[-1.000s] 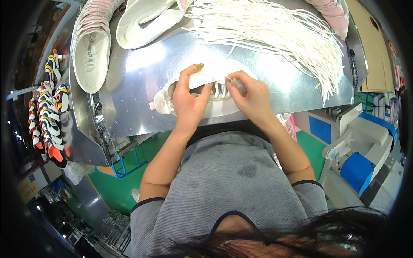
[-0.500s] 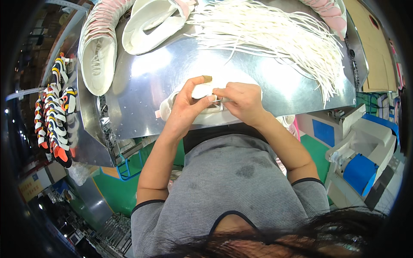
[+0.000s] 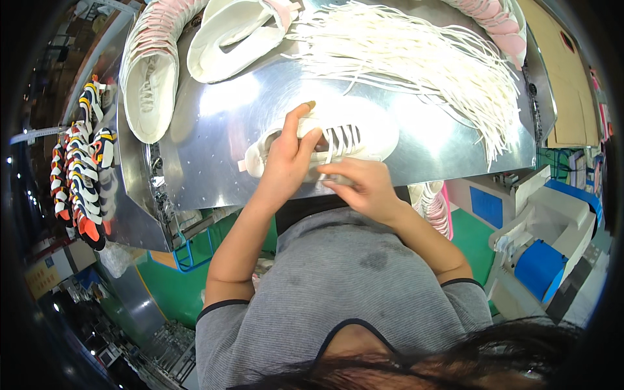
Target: The person laces a white shoe by hand on a metal workbench, threading a white lace through the eyelets and pulling it tight.
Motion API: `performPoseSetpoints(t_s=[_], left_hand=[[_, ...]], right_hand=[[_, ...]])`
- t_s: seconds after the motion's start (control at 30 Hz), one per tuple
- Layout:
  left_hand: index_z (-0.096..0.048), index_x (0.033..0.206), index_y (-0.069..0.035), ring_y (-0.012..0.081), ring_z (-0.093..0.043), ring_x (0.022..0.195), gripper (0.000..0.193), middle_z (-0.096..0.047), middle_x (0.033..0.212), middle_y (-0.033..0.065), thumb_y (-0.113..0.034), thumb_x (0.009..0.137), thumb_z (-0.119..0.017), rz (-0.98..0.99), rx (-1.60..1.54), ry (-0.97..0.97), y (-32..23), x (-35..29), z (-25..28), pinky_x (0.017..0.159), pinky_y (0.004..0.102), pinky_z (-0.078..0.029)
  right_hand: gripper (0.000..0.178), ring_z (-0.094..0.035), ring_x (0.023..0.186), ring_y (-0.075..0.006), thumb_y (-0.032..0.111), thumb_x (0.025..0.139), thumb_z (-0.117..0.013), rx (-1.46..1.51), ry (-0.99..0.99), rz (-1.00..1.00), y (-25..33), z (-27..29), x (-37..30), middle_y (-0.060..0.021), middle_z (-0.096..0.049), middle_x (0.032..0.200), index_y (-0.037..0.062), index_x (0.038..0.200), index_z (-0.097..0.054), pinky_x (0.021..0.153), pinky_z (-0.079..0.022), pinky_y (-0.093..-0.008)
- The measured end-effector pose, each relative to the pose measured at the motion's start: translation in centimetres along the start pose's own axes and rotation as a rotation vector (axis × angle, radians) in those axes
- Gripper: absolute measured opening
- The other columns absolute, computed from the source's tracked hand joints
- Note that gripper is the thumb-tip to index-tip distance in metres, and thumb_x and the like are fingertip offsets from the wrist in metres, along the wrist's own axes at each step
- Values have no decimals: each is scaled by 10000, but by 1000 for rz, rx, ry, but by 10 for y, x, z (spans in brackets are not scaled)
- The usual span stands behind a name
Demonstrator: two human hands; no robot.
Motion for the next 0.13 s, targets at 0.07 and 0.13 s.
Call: performPoseSetpoints(t_s=[0.07,0.13], left_hand=[[-438,1428,-54,292,-696,1026,452,-642,1243,209,-121,1006,-583,-151,334,4,-4,-17,7,896,343,-528],[-382,1481,-80,328,-663,1147,546,-626,1284,228,-168,997,-620,-279,427,32,4,-35,16,979,334,-494]], right_hand=[[177,-684,671,-164,82,884,-697,156,-25,-160,-3,8,-11,-82,-736,896,108,1052,-747,560,-520,-284],[279,-735,959,-233,63,951,-622,560,8,-592,-16,22,-28,-104,-743,1095,157,1198,-712,851,-592,-304]])
Point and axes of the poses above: each hand's wrist, its own x-axis towards the middle knuckle, its own z-axis out of the back of the hand, y = z × x, the point moved 1 cm from there along x, towards the middle knuckle
